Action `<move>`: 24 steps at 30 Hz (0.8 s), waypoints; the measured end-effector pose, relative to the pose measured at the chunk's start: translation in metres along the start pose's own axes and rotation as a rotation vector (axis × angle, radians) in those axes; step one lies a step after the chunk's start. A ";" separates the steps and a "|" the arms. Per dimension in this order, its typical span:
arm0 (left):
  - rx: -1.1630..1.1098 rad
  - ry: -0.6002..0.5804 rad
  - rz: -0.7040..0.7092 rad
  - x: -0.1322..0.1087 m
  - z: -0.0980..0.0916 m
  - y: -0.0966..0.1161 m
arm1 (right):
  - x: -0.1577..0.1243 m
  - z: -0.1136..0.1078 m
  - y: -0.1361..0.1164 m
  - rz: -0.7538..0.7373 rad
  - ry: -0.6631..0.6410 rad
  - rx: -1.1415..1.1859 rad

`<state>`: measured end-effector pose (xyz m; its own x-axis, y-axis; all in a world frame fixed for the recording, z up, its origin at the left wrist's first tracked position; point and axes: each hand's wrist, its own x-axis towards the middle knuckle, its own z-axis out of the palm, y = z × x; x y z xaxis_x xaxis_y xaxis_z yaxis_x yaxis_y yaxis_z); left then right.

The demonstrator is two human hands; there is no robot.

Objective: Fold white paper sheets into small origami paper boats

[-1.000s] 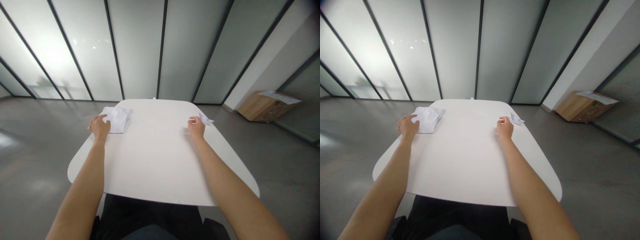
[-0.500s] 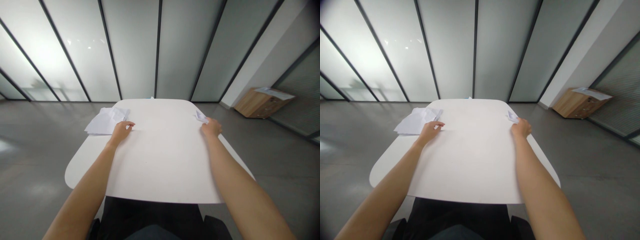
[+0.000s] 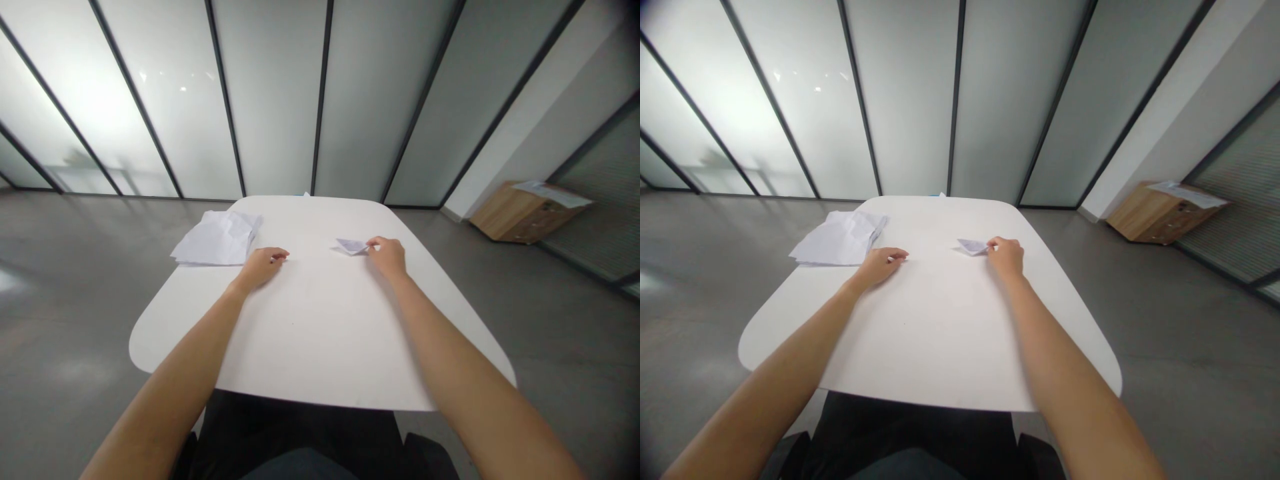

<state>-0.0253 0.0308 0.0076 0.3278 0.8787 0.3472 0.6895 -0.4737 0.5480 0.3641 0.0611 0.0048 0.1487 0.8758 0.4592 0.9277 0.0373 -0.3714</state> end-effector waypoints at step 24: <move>0.147 -0.081 0.139 -0.001 0.013 0.028 | -0.051 0.001 -0.117 -0.506 -0.273 0.322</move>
<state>0.0021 0.0173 0.0132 0.4729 0.8105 0.3457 0.7192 -0.5817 0.3800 0.2476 0.0130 0.0242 -0.4100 0.8014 0.4355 0.7050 0.5814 -0.4061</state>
